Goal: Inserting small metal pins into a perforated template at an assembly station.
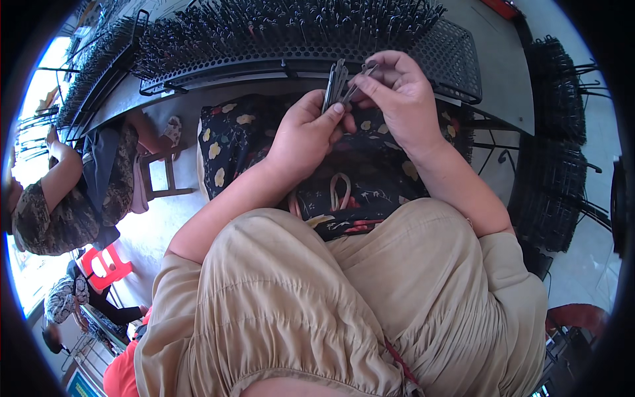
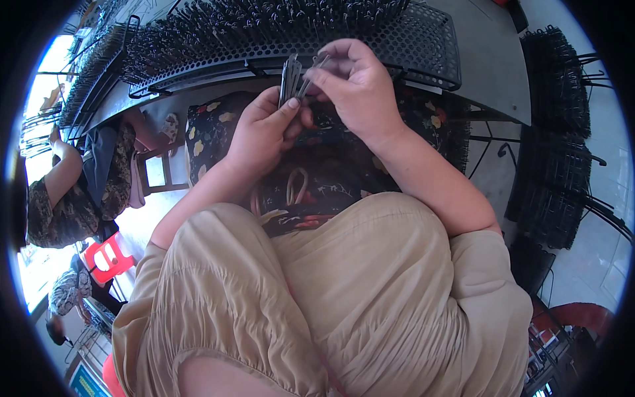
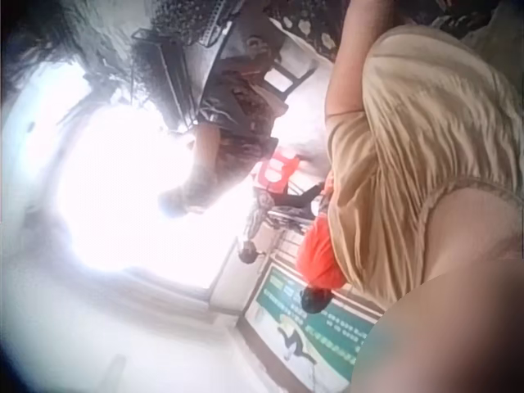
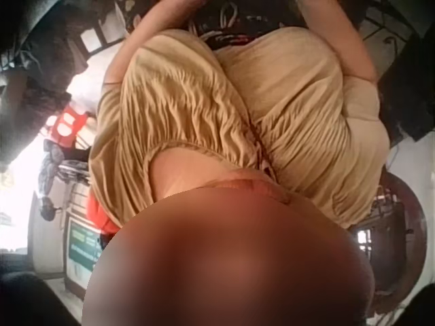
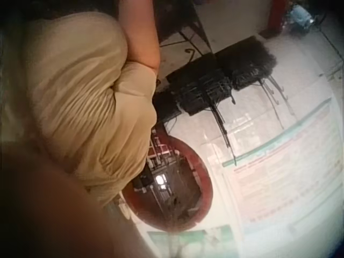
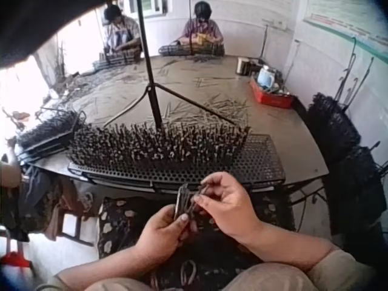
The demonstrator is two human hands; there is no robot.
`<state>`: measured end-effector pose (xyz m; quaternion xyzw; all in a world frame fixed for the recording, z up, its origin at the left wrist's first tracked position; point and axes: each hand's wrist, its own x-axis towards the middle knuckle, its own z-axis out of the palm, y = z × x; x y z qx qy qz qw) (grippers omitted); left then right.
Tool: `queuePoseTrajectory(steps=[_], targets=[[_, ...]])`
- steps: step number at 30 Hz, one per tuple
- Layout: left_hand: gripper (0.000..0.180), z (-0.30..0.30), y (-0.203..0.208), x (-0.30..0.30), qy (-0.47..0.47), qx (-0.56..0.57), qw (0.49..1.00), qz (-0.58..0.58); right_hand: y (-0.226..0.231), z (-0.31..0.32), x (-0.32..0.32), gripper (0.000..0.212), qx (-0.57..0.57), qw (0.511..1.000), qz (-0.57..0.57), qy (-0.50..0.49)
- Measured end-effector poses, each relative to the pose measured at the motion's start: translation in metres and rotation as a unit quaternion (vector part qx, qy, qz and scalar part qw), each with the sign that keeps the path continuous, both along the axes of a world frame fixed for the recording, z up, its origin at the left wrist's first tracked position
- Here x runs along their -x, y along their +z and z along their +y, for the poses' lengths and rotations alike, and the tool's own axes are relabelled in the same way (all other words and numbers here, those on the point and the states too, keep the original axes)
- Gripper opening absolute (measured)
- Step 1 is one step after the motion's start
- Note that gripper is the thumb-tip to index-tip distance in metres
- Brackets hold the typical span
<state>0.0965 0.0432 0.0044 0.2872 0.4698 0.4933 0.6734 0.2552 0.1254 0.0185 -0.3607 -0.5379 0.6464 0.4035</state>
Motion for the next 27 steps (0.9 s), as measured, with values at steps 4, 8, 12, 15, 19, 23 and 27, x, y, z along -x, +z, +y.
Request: queuePoseTrajectory(steps=[4,8,12,15,19,23,27], targets=[[0.013,-0.001,0.005,-0.006,0.023,-0.004,0.999,0.044,0.0,-0.002,0.003,0.027,-0.031,0.999,-0.025,0.003],[0.013,-0.002,0.008,-0.008,0.045,0.01,0.999,0.027,-0.002,-0.002,0.005,0.031,-0.018,1.0,0.006,0.003],[0.012,-0.003,0.008,-0.008,0.046,0.027,0.998,0.024,-0.006,-0.001,0.003,0.03,-0.025,0.999,-0.011,0.017],[0.012,-0.002,0.008,-0.009,0.055,0.04,0.997,0.044,-0.006,-0.001,0.003,0.025,-0.013,1.0,-0.008,-0.01],[0.013,-0.002,0.0,-0.006,0.059,-0.006,0.992,0.111,-0.001,0.008,-0.007,0.02,-0.044,0.994,0.0,-0.101],[0.012,-0.004,-0.001,-0.003,0.058,0.037,0.994,0.084,0.009,0.045,-0.035,0.019,-0.168,0.969,0.028,-0.177],[0.012,-0.003,-0.003,-0.008,0.049,0.037,0.995,0.077,0.005,0.06,-0.038,0.02,-0.401,0.896,-0.035,-0.19]])
